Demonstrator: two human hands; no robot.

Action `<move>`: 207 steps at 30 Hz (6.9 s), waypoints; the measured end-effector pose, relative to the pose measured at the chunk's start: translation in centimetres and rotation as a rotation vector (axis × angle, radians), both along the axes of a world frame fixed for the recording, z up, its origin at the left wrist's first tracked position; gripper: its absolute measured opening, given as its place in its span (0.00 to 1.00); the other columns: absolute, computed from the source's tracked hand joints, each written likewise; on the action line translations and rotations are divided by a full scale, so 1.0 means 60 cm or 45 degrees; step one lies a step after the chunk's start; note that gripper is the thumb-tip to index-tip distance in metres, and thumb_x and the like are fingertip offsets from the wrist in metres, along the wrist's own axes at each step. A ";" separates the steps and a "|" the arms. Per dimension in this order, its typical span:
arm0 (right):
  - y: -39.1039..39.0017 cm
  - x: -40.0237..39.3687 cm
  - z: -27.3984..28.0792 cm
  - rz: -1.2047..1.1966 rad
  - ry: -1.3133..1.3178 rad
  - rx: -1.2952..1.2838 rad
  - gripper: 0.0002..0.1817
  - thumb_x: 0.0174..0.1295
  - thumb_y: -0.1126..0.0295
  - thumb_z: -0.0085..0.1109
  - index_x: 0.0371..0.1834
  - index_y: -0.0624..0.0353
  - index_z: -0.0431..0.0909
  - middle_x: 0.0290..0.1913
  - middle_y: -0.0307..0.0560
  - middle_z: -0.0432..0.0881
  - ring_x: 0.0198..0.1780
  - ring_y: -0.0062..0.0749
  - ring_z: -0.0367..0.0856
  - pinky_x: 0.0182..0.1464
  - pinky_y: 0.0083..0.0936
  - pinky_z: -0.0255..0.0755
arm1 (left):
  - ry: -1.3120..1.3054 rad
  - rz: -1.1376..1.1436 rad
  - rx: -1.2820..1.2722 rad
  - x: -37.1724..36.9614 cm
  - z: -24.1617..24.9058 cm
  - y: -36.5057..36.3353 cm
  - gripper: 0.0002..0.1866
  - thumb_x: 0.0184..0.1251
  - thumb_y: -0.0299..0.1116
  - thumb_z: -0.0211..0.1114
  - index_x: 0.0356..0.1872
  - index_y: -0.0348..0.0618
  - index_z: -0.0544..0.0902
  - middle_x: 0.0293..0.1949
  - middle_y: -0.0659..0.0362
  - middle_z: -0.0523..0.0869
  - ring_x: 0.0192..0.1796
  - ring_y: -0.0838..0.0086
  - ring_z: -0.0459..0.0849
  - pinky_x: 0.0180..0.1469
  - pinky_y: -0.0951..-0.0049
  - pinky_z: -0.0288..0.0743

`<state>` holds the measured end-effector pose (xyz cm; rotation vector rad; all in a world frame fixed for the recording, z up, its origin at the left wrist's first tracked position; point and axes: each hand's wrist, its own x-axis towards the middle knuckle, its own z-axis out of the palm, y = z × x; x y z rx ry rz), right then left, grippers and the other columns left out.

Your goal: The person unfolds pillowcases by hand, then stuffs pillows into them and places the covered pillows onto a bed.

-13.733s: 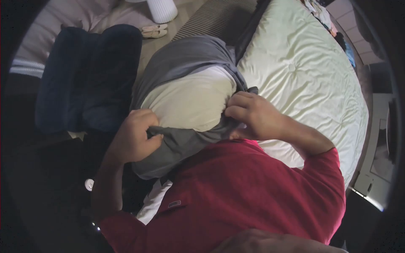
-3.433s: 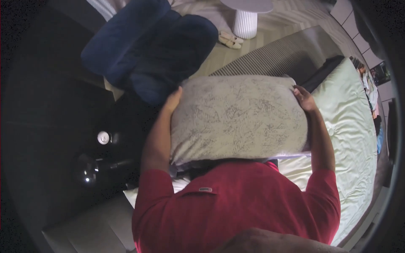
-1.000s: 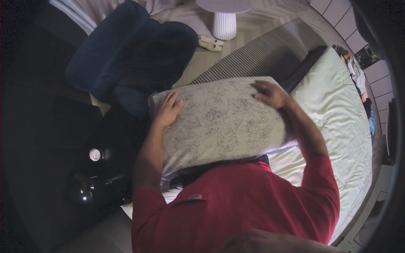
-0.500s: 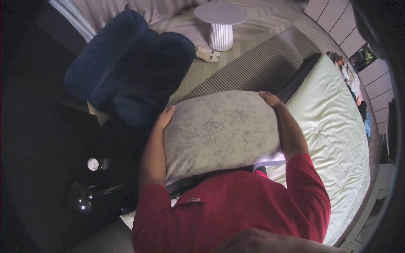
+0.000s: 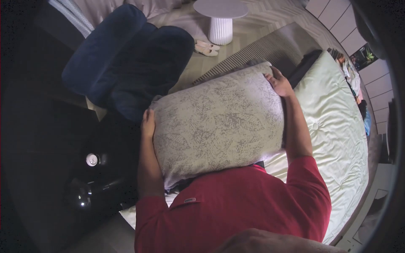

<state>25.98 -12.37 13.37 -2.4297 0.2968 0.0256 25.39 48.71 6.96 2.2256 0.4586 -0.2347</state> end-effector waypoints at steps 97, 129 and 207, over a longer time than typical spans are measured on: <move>0.995 -0.387 0.001 2.615 0.449 0.069 0.48 0.64 0.52 0.67 0.85 0.28 0.49 0.82 0.51 0.60 0.80 0.51 0.60 0.80 0.38 0.54 | 0.099 2.232 1.511 -1.147 0.243 0.012 0.31 0.57 0.54 0.70 0.59 0.48 0.85 0.59 0.52 0.86 0.64 0.58 0.81 0.70 0.58 0.69; 0.875 -0.308 -0.077 2.489 0.064 0.272 0.34 0.64 0.59 0.62 0.75 0.54 0.70 0.68 0.49 0.79 0.68 0.44 0.77 0.69 0.36 0.69 | 0.836 1.058 0.545 -0.720 0.238 0.430 0.43 0.66 0.68 0.48 0.74 0.51 0.73 0.74 0.51 0.75 0.75 0.56 0.72 0.74 0.62 0.67; 0.325 -1.349 -0.187 -3.637 -1.494 0.287 0.19 0.68 0.51 0.62 0.33 0.55 0.72 0.27 0.44 0.78 0.16 0.21 0.70 0.13 0.18 0.56 | -0.992 -2.730 0.943 -0.120 -0.103 -0.885 0.40 0.71 0.58 0.56 0.81 0.59 0.61 0.84 0.55 0.54 0.86 0.57 0.45 0.81 0.36 0.39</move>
